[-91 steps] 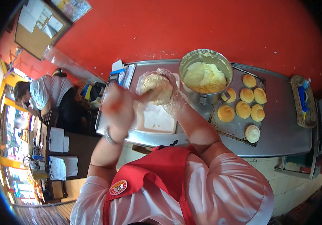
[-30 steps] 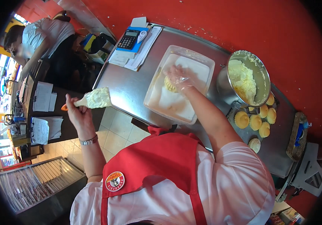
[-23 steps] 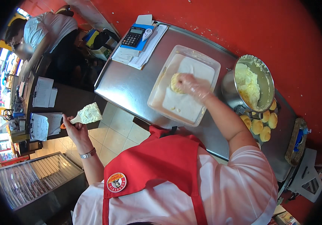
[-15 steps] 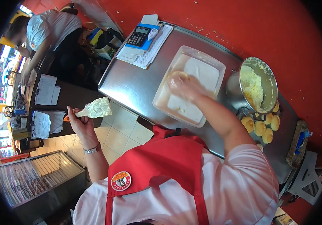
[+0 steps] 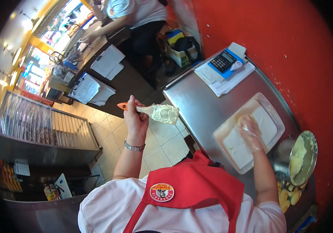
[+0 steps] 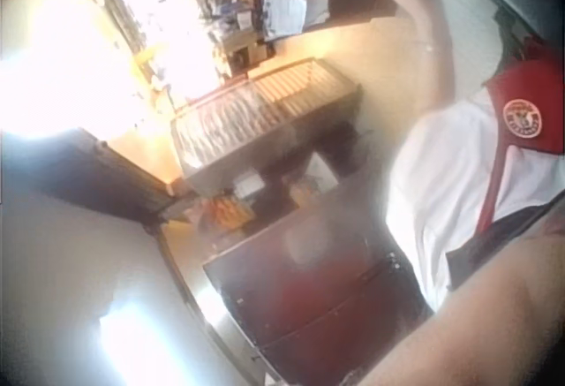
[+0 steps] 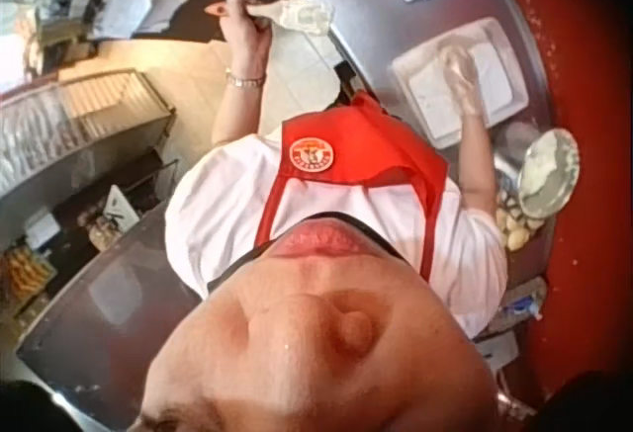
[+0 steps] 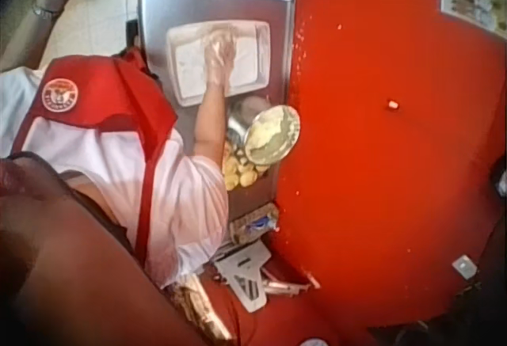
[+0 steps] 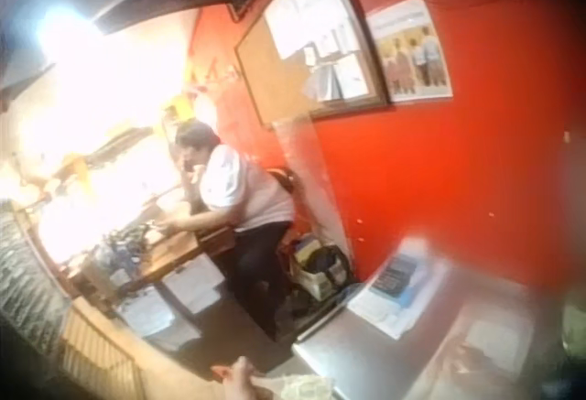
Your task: The person uses a brush to apply a yellow glaze from a bowl onto dough rolls, then presses each roll into a tray of white powder before placing them on a baking sheet. They lift the baking sheet and place it into a tall metal rack before returning to glaze more rolls.
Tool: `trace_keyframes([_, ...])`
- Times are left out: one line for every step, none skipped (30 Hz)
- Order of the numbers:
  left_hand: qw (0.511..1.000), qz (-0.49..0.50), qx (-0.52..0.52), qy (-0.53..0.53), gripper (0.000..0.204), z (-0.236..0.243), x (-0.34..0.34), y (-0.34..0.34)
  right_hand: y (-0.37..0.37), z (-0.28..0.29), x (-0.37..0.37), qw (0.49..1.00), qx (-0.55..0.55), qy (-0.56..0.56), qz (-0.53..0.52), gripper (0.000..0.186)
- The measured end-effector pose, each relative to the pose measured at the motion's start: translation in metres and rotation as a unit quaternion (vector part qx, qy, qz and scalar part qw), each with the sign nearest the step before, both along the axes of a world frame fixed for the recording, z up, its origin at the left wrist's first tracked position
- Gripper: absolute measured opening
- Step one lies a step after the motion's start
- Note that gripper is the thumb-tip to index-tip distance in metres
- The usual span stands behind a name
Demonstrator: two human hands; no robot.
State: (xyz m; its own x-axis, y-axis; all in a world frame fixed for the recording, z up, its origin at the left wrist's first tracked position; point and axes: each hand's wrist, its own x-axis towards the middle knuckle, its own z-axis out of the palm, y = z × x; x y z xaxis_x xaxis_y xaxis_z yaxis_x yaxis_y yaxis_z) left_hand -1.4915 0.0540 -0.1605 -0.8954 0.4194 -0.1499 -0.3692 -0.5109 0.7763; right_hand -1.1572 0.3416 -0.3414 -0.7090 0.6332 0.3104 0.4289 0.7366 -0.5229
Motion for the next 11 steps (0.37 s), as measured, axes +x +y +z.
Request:
trace_keyframes([1.0, 0.001, 0.003, 0.001, 0.031, -0.003, -0.004, -0.006, 0.015, -0.007, 0.008, 0.996, -0.082, 0.003, 0.03, 0.027])
trace_keyframes([1.0, 0.008, 0.002, 0.003, 0.031, -0.009, -0.009, -0.014, 0.023, -0.004, 0.011, 0.996, -0.091, -0.007, -0.001, 0.027])
trace_keyframes([1.0, 0.013, -0.001, 0.004, 0.032, -0.016, -0.013, -0.023, 0.028, 0.006, 0.018, 0.994, -0.103, -0.016, -0.033, 0.027])
trace_keyframes([1.0, 0.017, -0.004, 0.006, 0.032, -0.022, -0.017, -0.031, 0.029, 0.012, 0.021, 0.991, -0.115, -0.025, -0.066, 0.027])
trace_keyframes([1.0, 0.02, -0.001, -0.002, 0.033, -0.026, -0.019, -0.033, 0.026, 0.02, 0.017, 0.989, -0.131, -0.008, -0.063, 0.023])
trace_keyframes([1.0, 0.021, 0.002, -0.01, 0.033, -0.029, -0.021, -0.035, 0.018, 0.029, 0.01, 0.987, -0.147, 0.01, -0.061, 0.019])
trace_keyframes([1.0, 0.022, 0.005, -0.018, 0.033, -0.031, -0.022, -0.037, 0.014, 0.03, 0.004, 0.982, -0.177, 0.013, -0.065, 0.02])
trace_keyframes([1.0, 0.014, 0.02, -0.012, 0.032, -0.03, -0.022, -0.037, 0.011, 0.03, -0.001, 0.976, -0.206, 0.016, -0.072, 0.022])
trace_keyframes([1.0, 0.018, 0.021, -0.01, 0.032, -0.027, -0.021, -0.033, 0.006, 0.032, -0.004, 0.969, -0.233, 0.02, -0.082, 0.024])
trace_keyframes([0.999, 0.023, 0.022, -0.007, 0.032, -0.021, -0.019, -0.029, 0.019, 0.004, 0.006, 0.986, -0.156, -0.023, -0.044, 0.03])
trace_keyframes([0.999, 0.033, 0.019, -0.003, 0.032, -0.013, -0.016, -0.029, 0.022, 0.003, 0.003, 0.987, -0.155, -0.019, -0.043, 0.03])
